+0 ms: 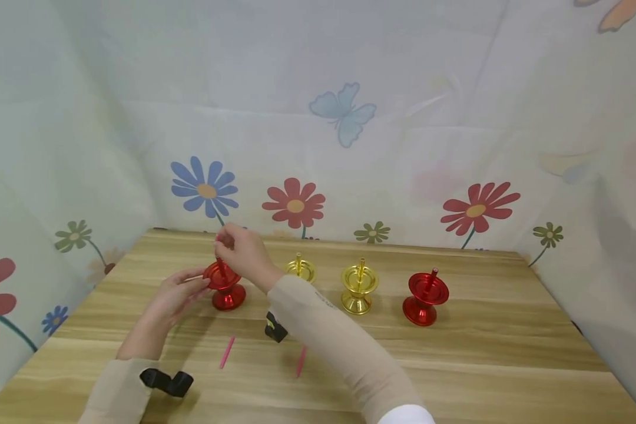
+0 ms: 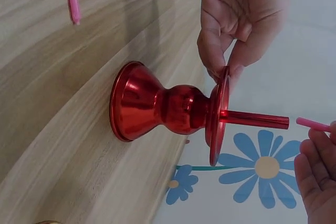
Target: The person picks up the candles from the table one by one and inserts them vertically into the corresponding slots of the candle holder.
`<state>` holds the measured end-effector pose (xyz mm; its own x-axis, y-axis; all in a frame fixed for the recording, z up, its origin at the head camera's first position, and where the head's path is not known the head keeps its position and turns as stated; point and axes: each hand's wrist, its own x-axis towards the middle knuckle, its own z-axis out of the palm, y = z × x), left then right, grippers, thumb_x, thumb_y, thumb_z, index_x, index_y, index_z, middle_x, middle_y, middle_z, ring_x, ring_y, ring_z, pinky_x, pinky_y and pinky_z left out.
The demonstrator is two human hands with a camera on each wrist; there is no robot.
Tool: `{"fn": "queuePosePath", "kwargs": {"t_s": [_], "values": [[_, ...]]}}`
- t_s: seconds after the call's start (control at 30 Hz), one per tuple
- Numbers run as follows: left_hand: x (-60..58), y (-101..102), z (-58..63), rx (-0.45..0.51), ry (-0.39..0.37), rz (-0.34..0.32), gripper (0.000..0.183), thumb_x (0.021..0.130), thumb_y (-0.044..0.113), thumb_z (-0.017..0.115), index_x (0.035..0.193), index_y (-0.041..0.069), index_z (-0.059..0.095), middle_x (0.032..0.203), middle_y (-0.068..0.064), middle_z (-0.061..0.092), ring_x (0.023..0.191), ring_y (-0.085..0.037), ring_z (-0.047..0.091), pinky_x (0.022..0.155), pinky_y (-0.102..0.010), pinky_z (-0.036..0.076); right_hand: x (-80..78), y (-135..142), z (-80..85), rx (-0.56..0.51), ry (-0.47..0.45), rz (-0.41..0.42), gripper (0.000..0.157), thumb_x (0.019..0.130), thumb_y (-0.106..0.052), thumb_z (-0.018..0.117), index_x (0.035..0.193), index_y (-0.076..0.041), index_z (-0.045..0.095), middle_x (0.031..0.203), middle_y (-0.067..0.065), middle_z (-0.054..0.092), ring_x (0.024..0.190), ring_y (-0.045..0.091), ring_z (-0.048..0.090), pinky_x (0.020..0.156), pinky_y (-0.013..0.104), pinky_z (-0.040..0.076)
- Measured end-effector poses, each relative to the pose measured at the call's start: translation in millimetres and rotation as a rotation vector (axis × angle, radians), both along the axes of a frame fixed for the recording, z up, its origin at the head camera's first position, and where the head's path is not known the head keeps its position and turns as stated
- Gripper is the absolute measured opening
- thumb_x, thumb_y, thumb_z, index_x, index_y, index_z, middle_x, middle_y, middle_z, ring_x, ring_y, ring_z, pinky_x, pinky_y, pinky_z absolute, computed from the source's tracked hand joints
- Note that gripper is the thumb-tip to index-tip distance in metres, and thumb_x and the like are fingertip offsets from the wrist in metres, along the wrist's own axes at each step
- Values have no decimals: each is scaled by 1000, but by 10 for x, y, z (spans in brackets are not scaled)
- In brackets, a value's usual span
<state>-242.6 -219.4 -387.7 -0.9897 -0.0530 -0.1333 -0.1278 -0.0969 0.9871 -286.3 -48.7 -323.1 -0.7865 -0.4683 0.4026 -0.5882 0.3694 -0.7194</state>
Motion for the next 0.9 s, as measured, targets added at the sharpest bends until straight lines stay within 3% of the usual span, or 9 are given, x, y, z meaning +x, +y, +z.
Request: {"fn": "queuePosePath", "kwargs": {"t_s": [0.37,0.63,0.9], "values": [[19,7,-19,-7,3,-3,47,95,-2,49,136,-16,32,92,1,61,77,-1,62,81,-19,54,-44,7,-51,26,-9,9,6,93,-10,60,97,-6,60,87,6,68,77,11,60,72,13,52],[-5,11,-12,-25,7,-9,47,95,-1,49,137,-15,33,93,2,61,78,0,62,82,-18,54,-112,-2,41,136,47,56,6,92,-8,60,97,-5,61,89,7,68,80,13,62,73,13,51],[16,4,1,5,15,-19,49,95,-2,48,138,-16,28,88,5,61,76,0,62,79,-17,54,-104,-53,149,281,117,38,6,91,-10,60,95,-7,63,84,4,67,74,11,57,67,11,47]]}}
